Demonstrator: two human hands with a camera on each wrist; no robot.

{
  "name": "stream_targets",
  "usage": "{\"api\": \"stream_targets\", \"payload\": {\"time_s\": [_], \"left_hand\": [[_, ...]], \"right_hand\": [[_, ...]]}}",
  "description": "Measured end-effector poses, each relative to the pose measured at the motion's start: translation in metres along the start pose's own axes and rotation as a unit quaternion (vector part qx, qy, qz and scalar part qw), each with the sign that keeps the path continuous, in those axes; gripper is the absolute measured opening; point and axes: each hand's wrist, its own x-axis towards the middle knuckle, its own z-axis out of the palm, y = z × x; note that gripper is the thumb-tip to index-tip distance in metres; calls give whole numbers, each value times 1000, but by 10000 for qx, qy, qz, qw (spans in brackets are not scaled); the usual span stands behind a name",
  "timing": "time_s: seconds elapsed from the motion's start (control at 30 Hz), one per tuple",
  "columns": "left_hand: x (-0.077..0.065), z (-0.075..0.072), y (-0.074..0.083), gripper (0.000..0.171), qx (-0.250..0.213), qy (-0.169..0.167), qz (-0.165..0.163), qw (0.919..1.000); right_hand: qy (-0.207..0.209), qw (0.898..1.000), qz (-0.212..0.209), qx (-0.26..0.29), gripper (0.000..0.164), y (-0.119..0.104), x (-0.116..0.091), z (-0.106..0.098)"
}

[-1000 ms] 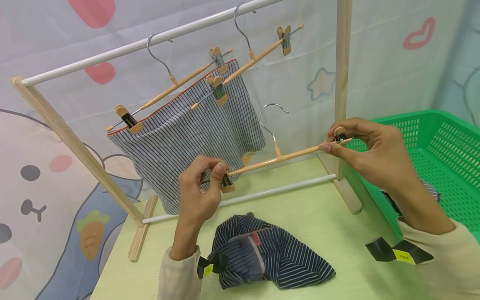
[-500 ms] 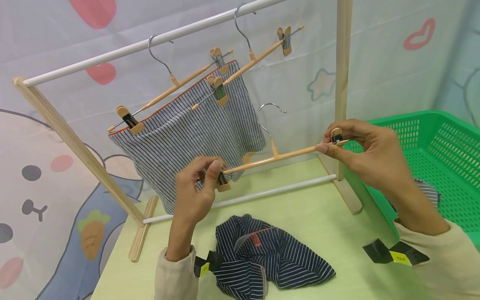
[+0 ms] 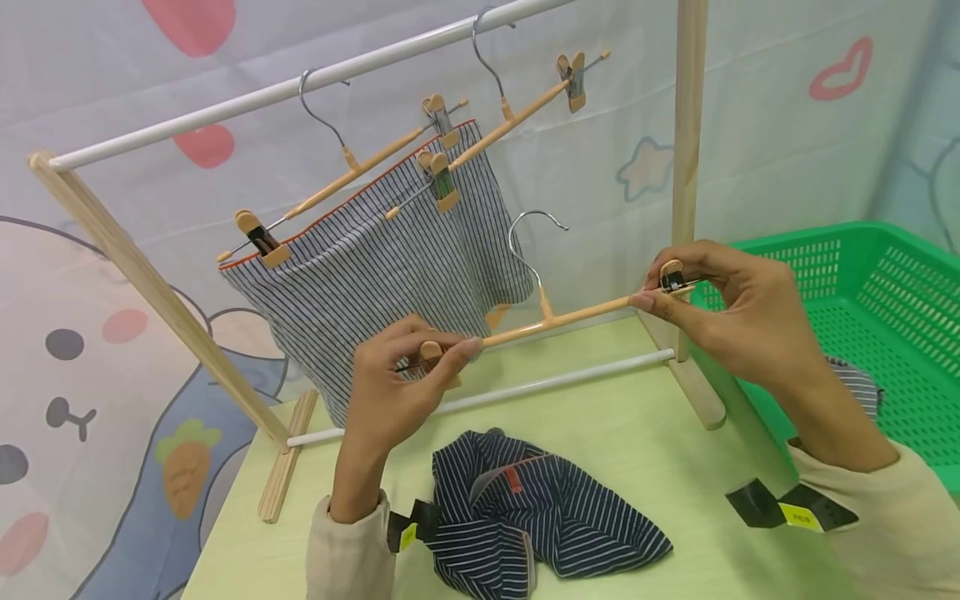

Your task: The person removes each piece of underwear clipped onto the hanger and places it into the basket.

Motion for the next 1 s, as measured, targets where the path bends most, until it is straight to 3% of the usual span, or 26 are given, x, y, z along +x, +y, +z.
{"api": "stream_targets", "payload": {"time_s": [0.3,0.67,1.0], "left_hand": [[1,1,-2,5,-219,96,558,9982],[1,2,-1,5,-344,191,664,9970],[1,3,-5,8,-254,278,878,9954]], "right_hand": [[-403,9963,667,-361,19,-1,-1,-3],[-646,9925,903,-514,31,3,-2,-5],[-998,9741,1772,-984,40,1,1,-7]]}}
